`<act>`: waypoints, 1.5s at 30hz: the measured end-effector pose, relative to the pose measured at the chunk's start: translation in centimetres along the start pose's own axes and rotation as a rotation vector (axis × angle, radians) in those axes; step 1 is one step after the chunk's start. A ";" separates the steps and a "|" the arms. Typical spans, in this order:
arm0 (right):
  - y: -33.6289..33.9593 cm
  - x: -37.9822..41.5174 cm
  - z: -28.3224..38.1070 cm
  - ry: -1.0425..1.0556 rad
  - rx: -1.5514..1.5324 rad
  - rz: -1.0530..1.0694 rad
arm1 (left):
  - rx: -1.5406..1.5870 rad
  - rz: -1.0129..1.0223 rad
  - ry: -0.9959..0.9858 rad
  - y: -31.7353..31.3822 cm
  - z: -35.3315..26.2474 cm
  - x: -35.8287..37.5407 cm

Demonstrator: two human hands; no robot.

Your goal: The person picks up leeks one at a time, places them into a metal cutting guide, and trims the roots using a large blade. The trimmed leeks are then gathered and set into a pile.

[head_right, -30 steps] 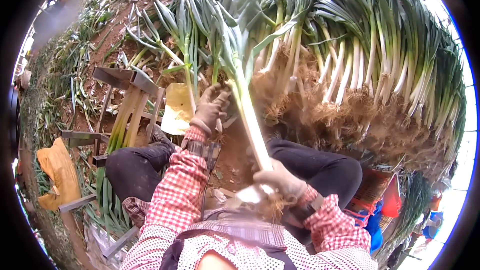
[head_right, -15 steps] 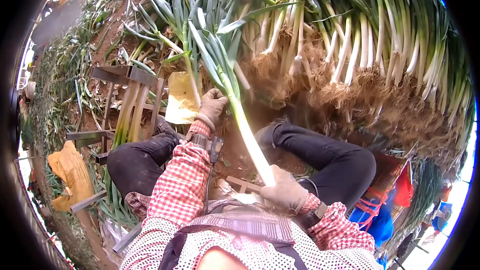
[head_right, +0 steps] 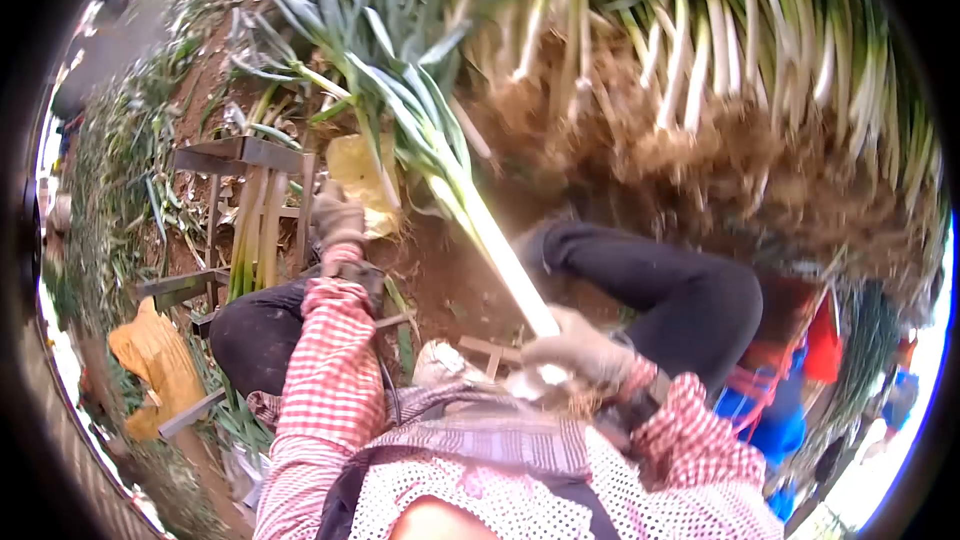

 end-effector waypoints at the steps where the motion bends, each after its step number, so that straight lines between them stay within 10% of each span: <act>1: 0.9 -1.5 -1.4 0.073 -0.072 0.113 | -0.107 0.040 -0.015 0.1 0.3 -0.5; 6: 0.7 -4.5 -0.1 -0.027 0.115 0.061 | 0.119 0.896 0.086 6.2 -12.1 5.3; 10: 0.4 -7.5 -2.0 0.155 0.142 0.022 | -0.052 1.547 -0.446 11.7 -18.2 11.7; 13: -0.1 -8.1 -2.1 0.158 0.218 -0.019 | -0.191 1.155 -0.627 12.8 -16.8 15.5; 21: -2.8 -9.2 -2.7 -0.078 -0.164 -0.020 | 0.428 0.989 -0.267 12.3 -10.2 20.4; 26: -3.5 -10.6 -2.1 -0.057 -0.191 0.156 | 0.738 1.267 -0.339 16.0 -12.1 19.4; 29: -2.9 -10.1 -1.6 -0.082 -0.073 0.096 | 0.204 1.030 -0.799 17.8 -12.9 17.7; 33: -3.9 -10.5 -2.2 -0.071 -0.130 0.148 | 0.126 0.665 -0.735 17.7 -13.3 14.8; 38: -4.4 -12.1 -3.5 0.027 -0.187 0.223 | 0.482 0.785 -0.031 13.7 -11.3 17.4; 45: -5.1 -9.6 -2.4 -0.185 -0.160 0.135 | 0.137 0.736 -0.472 13.0 -11.4 19.5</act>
Point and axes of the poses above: each hand's wrist, its own x-axis away from the middle knuckle, its own y-axis out of the back of the hand, z = x × y, the point moved 2 cm from there along -x, towards the middle knuckle, and after that the axes turned 10 degrees about -z, right-handed, at the moved point
